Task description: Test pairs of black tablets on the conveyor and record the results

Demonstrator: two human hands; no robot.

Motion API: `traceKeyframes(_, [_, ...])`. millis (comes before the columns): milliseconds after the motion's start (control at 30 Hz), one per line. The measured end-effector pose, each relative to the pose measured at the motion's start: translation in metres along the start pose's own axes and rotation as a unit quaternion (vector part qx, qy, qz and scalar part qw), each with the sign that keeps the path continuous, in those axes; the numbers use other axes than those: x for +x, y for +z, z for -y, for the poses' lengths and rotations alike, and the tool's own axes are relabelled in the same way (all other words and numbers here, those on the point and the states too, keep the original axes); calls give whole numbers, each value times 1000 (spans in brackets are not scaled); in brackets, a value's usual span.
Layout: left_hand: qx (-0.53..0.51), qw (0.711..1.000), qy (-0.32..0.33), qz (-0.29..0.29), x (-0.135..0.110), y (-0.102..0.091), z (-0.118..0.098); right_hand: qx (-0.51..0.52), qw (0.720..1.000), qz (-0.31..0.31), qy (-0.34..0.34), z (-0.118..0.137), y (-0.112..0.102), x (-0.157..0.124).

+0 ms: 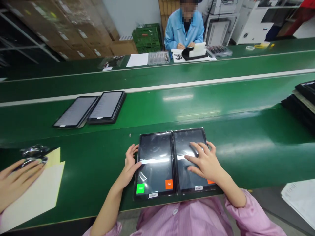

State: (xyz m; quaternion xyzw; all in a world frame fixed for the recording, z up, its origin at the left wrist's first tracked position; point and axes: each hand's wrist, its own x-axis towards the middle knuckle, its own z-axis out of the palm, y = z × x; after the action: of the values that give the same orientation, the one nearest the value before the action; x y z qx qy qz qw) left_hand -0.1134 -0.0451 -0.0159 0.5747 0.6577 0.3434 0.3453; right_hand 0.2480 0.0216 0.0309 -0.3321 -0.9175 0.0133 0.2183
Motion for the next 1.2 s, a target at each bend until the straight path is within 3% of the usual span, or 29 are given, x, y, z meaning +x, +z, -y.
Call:
traceKeyframes(167, [63, 997, -3, -31, 2, 8, 3, 21, 995, -88, 49, -29, -20, 12])
traceKeyframes(300, [-1, 999, -38, -22, 19, -1, 0, 137, 973, -120, 139, -69, -19, 39])
traceKeyframes(400, [39, 999, 3, 14, 47, -19, -33, 239, 930, -195, 199, -90, 9, 55])
traceKeyframes(500, [162, 971, 117, 129, 75, -23, -83, 280, 905, -221, 232, -99, 37, 53])
traceKeyframes(600, [235, 919, 224, 223, 89, -7, -116, 281, 912, -204, 219, -101, 47, 42])
traceKeyframes(767, [326, 862, 320, 219, 84, 33, -114, 191, 953, -149, 181, -104, 44, 32])
traceKeyframes(867, [351, 856, 319, 207, 75, 40, -110, 121, 975, -118, 147, -103, 41, 32])
traceKeyframes(1067, [299, 863, 326, 245, 61, 17, -119, 111, 992, -65, 20, -96, 29, 29])
traceKeyframes(1200, [319, 872, 307, 209, 73, 22, -110, 118, 985, -93, 83, -101, 29, 27])
